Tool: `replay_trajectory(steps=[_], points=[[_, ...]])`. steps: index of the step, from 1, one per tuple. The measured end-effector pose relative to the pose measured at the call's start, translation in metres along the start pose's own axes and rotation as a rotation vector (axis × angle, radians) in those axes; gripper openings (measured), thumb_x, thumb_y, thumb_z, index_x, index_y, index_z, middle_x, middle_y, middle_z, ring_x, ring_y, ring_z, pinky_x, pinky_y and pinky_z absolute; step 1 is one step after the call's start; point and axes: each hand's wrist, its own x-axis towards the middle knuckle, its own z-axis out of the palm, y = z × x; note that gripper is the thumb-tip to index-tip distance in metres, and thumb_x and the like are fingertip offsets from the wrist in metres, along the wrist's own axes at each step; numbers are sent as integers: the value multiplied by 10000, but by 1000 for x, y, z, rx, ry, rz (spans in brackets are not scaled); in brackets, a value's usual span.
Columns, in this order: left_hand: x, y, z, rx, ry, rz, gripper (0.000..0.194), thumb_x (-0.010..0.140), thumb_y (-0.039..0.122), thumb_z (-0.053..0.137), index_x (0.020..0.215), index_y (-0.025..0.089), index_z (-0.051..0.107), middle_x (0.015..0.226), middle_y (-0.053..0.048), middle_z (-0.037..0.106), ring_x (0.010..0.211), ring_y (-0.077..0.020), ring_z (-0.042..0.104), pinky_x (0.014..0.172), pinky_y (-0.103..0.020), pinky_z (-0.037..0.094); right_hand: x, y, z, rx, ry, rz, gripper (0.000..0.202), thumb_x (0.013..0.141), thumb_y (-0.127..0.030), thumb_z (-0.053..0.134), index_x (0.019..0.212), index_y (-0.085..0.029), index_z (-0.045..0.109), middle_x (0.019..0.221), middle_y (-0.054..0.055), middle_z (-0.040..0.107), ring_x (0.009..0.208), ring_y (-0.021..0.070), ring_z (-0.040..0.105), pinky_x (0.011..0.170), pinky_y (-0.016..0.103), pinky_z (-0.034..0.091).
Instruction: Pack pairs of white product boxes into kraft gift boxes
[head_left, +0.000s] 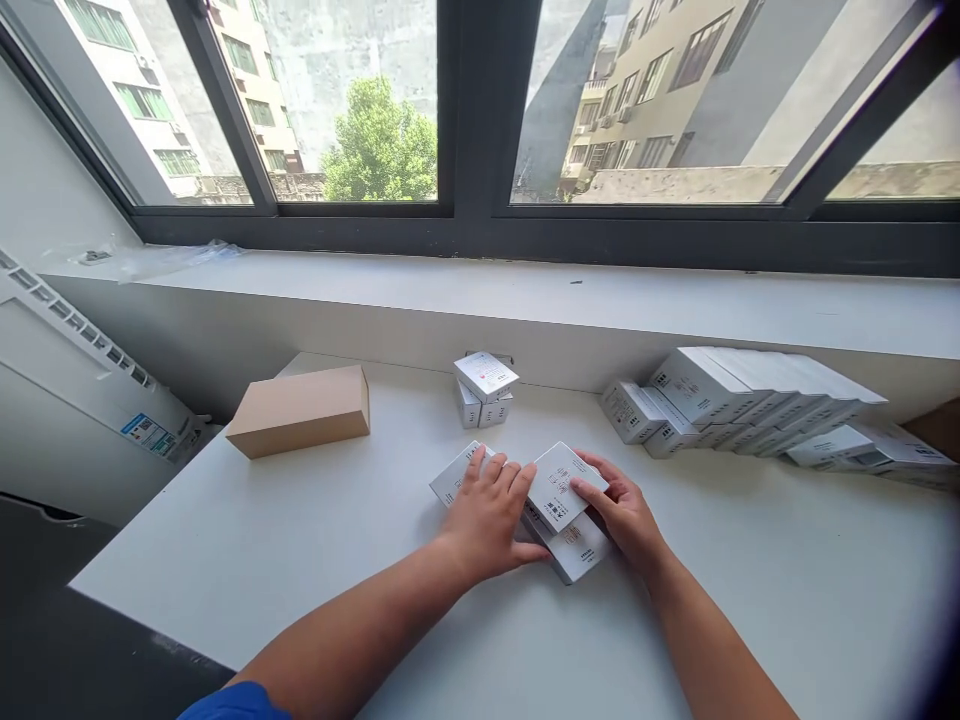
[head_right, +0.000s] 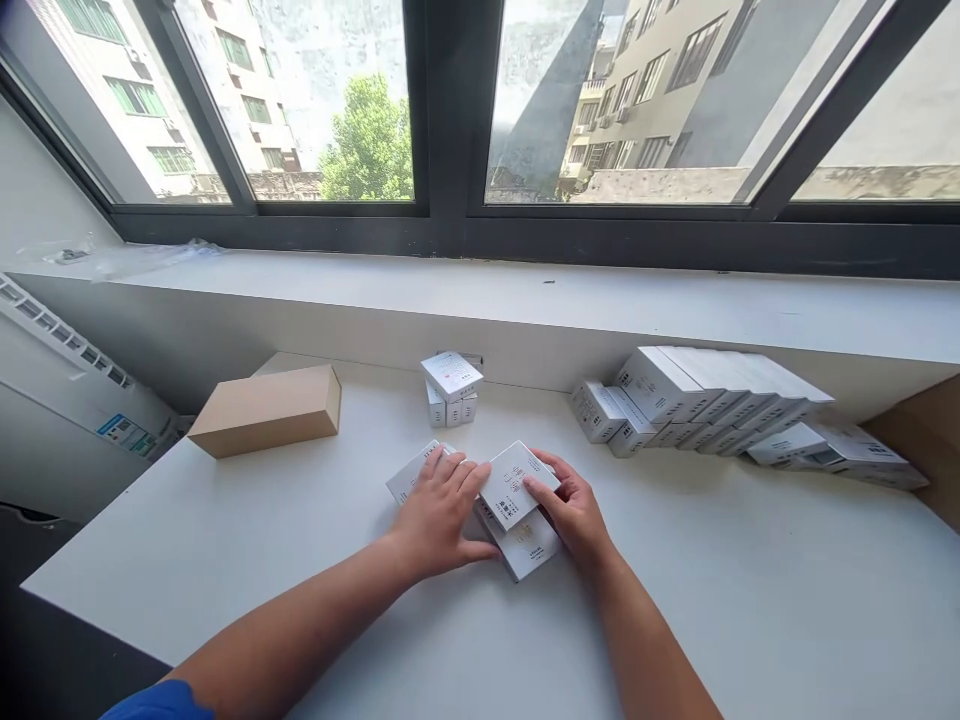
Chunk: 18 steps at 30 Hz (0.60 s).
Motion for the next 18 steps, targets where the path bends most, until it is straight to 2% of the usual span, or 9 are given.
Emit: replay_trajectory(steps=[4,6,10,14,18], points=[[3,3,2,2,34,-63,957,791,782,559,1497,166,364,1359,-151,589,1365,-352,443,1270,-568,111,-2,3,0,-193,34,-129,604,769,-587,728,1261,-257,607,1078,78,725,778,233,694,615,311,566],[4,5,1,10,30,-78,928,788,780,563,1467,167,406,1338,-151,598,1341,-351,455,1264,-577,130,-2,5,-3,-284,24,-182,566,806,-575,690,1272,-264,607,1085,71,721,817,234,695,653,308,571],[6,6,0,25,0,-110,933,785,808,537,1440,148,467,1324,-165,600,1340,-364,447,1257,-588,139,-3,4,-10,-490,15,-259,575,878,-540,600,1390,-281,567,1164,69,698,978,254,685,860,371,567],[8,8,-1,40,-23,-141,932,777,830,521,1412,148,508,1336,-175,593,1345,-368,444,1253,-598,148,-5,0,-11,-688,-31,-368,632,888,-536,571,1475,-308,520,1395,106,592,1277,320,570,1074,500,467],[10,9,-3,41,-60,-173,823,779,825,513,1294,187,587,1340,-160,598,1358,-359,445,1259,-586,144,-10,-6,-11,-837,-127,-444,659,835,-590,665,1429,-319,576,1573,112,438,1439,359,427,1149,541,401]])
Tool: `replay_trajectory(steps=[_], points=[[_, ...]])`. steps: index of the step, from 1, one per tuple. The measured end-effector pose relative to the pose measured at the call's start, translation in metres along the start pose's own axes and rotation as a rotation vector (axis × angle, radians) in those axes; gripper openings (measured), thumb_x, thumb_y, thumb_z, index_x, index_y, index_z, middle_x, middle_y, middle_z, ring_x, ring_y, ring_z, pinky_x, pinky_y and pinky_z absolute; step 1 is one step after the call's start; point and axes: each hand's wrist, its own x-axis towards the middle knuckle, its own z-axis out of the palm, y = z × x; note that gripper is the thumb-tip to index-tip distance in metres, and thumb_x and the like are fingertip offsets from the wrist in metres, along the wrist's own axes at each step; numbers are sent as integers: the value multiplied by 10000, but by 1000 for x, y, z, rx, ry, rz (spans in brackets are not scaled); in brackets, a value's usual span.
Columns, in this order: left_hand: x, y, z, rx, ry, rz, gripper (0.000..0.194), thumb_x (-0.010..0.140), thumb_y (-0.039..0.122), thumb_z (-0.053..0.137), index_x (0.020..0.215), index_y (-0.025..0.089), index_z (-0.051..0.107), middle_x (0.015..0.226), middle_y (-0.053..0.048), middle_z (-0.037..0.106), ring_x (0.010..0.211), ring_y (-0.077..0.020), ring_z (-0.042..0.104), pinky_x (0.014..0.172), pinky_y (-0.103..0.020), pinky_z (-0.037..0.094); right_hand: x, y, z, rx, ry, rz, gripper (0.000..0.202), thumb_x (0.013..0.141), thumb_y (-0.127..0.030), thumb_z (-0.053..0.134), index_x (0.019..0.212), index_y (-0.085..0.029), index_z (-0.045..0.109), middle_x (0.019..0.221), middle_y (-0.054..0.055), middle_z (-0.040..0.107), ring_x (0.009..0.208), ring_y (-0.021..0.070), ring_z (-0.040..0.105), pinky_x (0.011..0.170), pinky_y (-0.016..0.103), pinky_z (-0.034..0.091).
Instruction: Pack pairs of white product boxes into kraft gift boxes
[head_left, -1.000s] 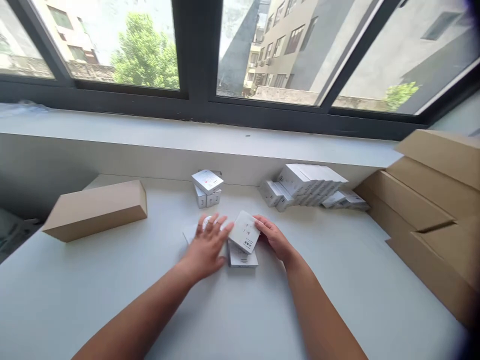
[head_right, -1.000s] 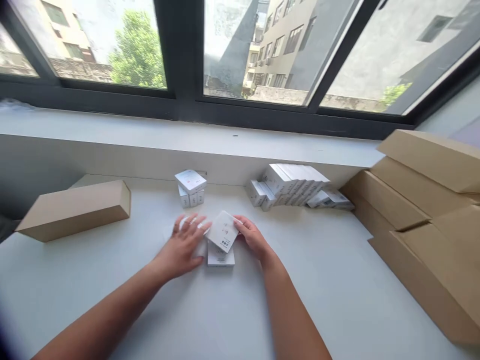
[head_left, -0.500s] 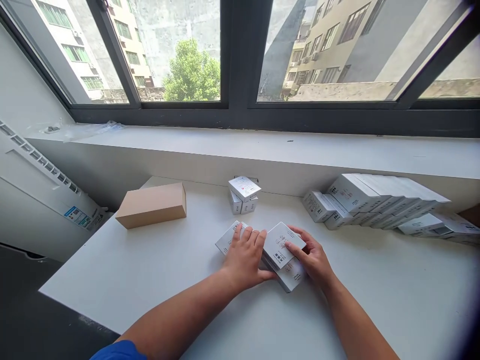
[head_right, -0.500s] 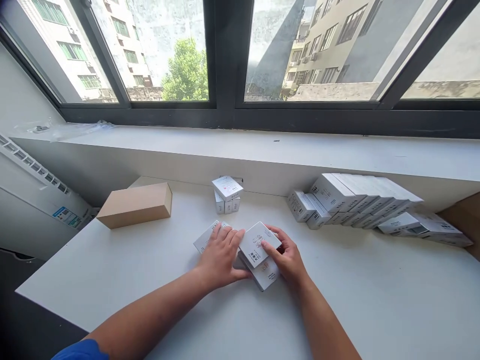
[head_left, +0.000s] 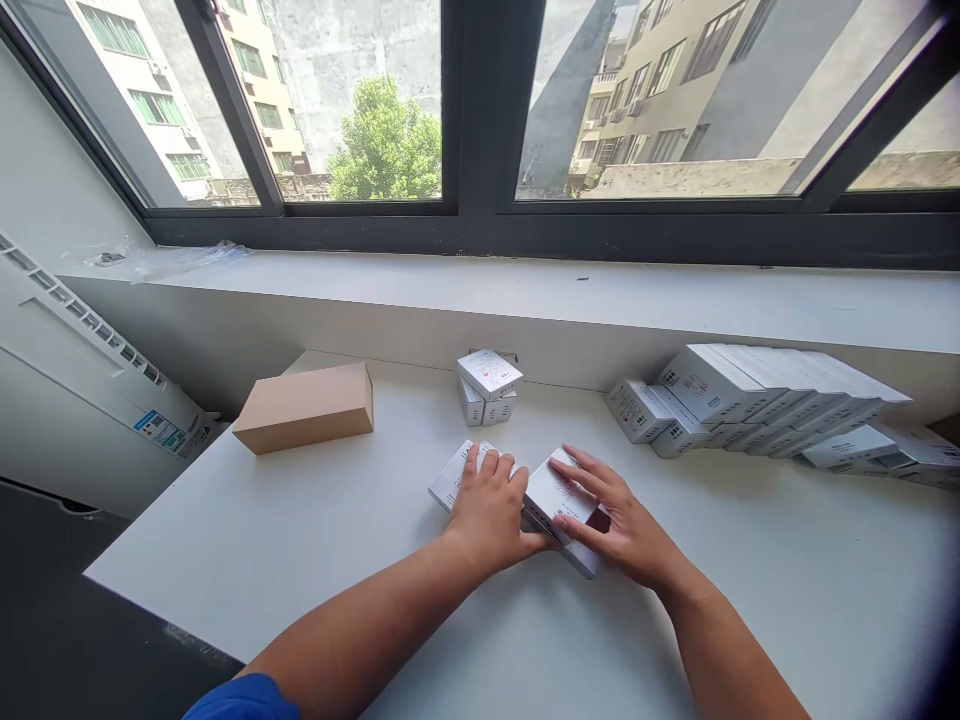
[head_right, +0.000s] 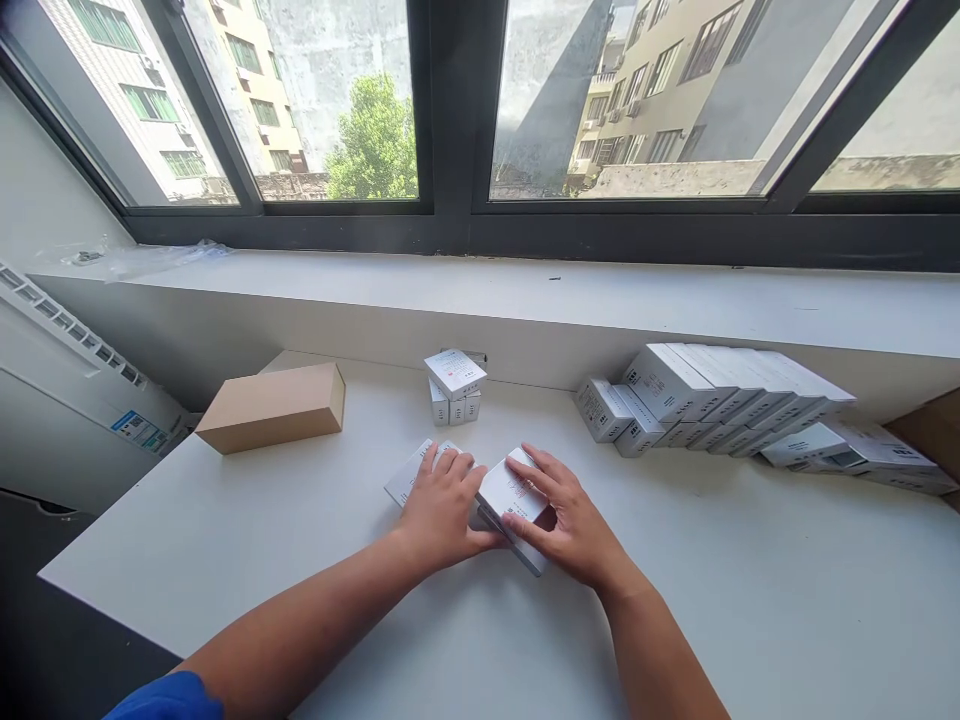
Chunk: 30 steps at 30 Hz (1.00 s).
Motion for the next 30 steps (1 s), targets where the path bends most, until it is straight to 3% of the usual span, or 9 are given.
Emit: replay_trajectory(steps=[5,7,12,19,24,27,30], points=[[2,1,-1,28,-45,-7,790,769,757,599,1294,167,582,1495,-194,508,1442,-386,373,1261,-593,147,-3,-9,-3,-93,-40,-30,899,667,-619,811,1459,-311,518,1516,144,484,1323,375,544,1045,504,500],[3,1,-1,46,-72,-9,761,788,710,612,1316,164,568,1536,-190,475,1470,-385,339,1262,-588,145,-4,-14,-1,-124,-13,-2,851,688,-590,795,1446,-329,506,1451,132,527,1235,348,600,968,462,538],[4,3,-4,97,-91,4,680,840,592,597,1336,129,550,1453,-179,544,1426,-380,389,1260,-568,146,-7,-23,5,-232,56,107,770,724,-553,720,1417,-308,490,1350,119,575,1095,319,655,870,433,548],[15,5,-6,175,-144,-52,683,846,676,552,1269,142,608,1278,-186,615,1307,-357,485,1246,-528,163,-14,-18,13,-384,132,194,863,766,-659,590,1490,-233,392,1324,171,612,993,370,688,780,483,543],[30,13,-4,268,-236,-88,744,787,716,612,1237,125,657,1308,-236,605,1304,-388,454,1216,-560,156,-16,-11,20,-423,193,174,908,765,-741,551,1485,-205,413,1271,204,635,980,399,691,745,499,544],[36,15,-7,314,-291,-70,698,785,692,637,1227,152,655,1294,-224,633,1261,-376,471,1163,-556,223,-15,-13,17,-400,167,199,933,756,-769,545,1484,-197,426,1259,202,643,955,395,697,740,501,554],[41,11,-15,257,-333,-8,629,805,662,624,1209,180,641,1196,-173,690,1179,-331,535,1050,-471,355,-14,-17,10,-361,111,257,943,764,-788,530,1485,-188,436,1287,197,638,991,392,696,762,493,564]])
